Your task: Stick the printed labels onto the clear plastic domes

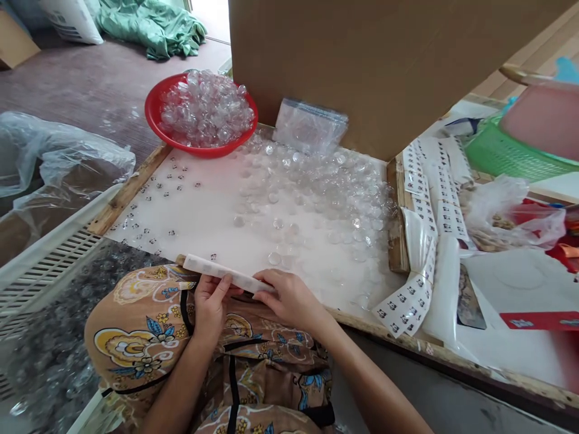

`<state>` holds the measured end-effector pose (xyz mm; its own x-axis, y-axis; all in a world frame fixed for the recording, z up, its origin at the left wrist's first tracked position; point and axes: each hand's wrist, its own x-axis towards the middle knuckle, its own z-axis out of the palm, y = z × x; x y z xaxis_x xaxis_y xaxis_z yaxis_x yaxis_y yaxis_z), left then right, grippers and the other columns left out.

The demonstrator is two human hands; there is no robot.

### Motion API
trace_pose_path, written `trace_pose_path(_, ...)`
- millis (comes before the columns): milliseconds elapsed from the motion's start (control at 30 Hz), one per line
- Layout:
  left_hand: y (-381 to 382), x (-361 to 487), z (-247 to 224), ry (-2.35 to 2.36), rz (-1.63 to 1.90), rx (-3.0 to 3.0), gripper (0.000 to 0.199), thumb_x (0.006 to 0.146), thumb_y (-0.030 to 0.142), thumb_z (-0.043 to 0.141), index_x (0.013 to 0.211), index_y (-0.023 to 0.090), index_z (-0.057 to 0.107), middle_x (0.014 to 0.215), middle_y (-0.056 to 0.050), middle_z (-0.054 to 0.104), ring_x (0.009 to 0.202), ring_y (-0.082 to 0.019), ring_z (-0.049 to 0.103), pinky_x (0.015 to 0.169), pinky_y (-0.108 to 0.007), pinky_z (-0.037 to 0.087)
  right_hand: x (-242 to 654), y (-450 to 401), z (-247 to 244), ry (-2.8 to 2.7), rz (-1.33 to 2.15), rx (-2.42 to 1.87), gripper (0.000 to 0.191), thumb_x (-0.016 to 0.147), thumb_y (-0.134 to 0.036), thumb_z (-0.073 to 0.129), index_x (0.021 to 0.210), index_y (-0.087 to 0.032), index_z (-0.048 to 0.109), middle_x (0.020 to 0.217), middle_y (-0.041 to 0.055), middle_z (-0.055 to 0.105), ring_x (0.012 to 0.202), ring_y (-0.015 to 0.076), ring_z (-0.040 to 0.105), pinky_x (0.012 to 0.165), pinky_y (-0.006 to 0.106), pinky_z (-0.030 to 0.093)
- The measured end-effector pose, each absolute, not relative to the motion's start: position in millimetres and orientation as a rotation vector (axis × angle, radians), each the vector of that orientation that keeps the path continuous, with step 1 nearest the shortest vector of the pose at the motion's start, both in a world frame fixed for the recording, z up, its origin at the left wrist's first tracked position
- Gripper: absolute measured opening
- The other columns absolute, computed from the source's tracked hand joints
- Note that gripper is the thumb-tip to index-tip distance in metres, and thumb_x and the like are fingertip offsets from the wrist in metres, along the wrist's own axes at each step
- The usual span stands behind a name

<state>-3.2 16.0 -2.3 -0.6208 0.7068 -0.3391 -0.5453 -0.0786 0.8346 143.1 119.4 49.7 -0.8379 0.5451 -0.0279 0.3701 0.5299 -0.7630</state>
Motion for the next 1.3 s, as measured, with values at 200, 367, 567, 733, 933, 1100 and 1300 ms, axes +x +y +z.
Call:
trace_pose_path(200, 8.7, 0.8, 8.2, 0.984, 1.755, 0.323, 0.035, 0.077, 0.033, 0.078, 0.108, 0.022, 0.065, 0.101, -0.006, 0.074, 0.096, -0.022, 0.071, 0.081, -0.035, 0.059, 152.8, 97.4, 45.0, -2.542, 0.422, -0.651, 0.024, 0.096, -0.017, 0.05, 0.113, -0.025, 0.066, 0.094, 0.0072, 0.07, 0.083, 0.0201, 0.063, 0.075, 0.034, 0.048)
trace_pose_path(367, 8.3, 3.4, 10.4, 1.023, 1.71, 0.394, 0.03, 0.073, 0.037, 0.081, 0.093, 0.018, 0.068, 0.094, -0.007, 0.075, 0.09, -0.023, 0.072, 0.08, -0.036, 0.059, 158.2, 96.9, 46.1, -2.469, 0.474, -0.615, 0.028, 0.095, -0.015, 0.052, 0.116, -0.028, 0.065, 0.096, 0.0062, 0.07, 0.085, 0.0193, 0.064, 0.076, 0.034, 0.05)
trace_pose_path(567, 13.2, 0.4, 7.2, 1.279, 1.69, 0.352, 0.029, 0.068, 0.039, 0.082, 0.081, 0.016, 0.069, 0.069, -0.001, 0.072, 0.053, -0.013, 0.065, 0.055, -0.025, 0.056, 148.7, 98.1, 47.5, -2.233, 1.058, -0.861, 0.009, 0.089, -0.03, 0.065, 0.088, -0.021, 0.064, 0.08, 0.0032, 0.063, 0.069, 0.015, 0.06, 0.059, 0.026, 0.048)
trace_pose_path(733, 15.8, -2.3, 8.5, 1.436, 1.636, 0.406, 0.032, 0.065, 0.039, 0.084, 0.081, 0.015, 0.07, 0.072, -0.002, 0.074, 0.059, -0.017, 0.068, 0.057, -0.027, 0.059, 138.7, 95.3, 49.5, -2.081, 1.159, -0.989, 0.012, 0.087, -0.024, 0.061, 0.076, -0.02, 0.062, 0.073, 0.0014, 0.063, 0.068, 0.0142, 0.058, 0.059, 0.025, 0.045)
trace_pose_path(933, 17.9, -6.0, -3.7, 1.538, 1.557, 0.439, 0.029, 0.068, 0.036, 0.082, 0.085, 0.015, 0.072, 0.073, -0.002, 0.074, 0.062, -0.017, 0.069, 0.063, -0.029, 0.062, 169.5, 131.6, 51.6, -1.787, 0.924, -1.185, 0.013, 0.088, -0.029, 0.056, 0.078, -0.021, 0.058, 0.071, 0.0002, 0.061, 0.065, 0.0135, 0.057, 0.06, 0.025, 0.046)
trace_pose_path(1100, 16.9, -4.5, -7.5, 1.515, 1.598, 0.369, 0.031, 0.066, 0.038, 0.083, 0.086, 0.016, 0.073, 0.075, -0.001, 0.073, 0.064, -0.017, 0.069, 0.064, -0.03, 0.062, 290.2, 184.4, 60.0, -1.473, 0.145, -1.658, 0.022, 0.088, -0.042, 0.056, 0.084, -0.021, 0.059, 0.076, 0.0031, 0.062, 0.068, 0.0175, 0.056, 0.067, 0.031, 0.047)
trace_pose_path(1300, 19.2, -3.4, -7.5, 1.462, 1.602, 0.35, 0.032, 0.063, 0.038, 0.085, 0.084, 0.016, 0.072, 0.076, -0.002, 0.073, 0.066, -0.018, 0.068, 0.062, -0.031, 0.062, 395.1, 201.7, 39.7, -1.309, -0.309, -2.162, 0.019, 0.083, -0.034, 0.054, 0.085, -0.017, 0.062, 0.084, 0.0115, 0.064, 0.079, 0.025, 0.056, 0.078, 0.039, 0.043)
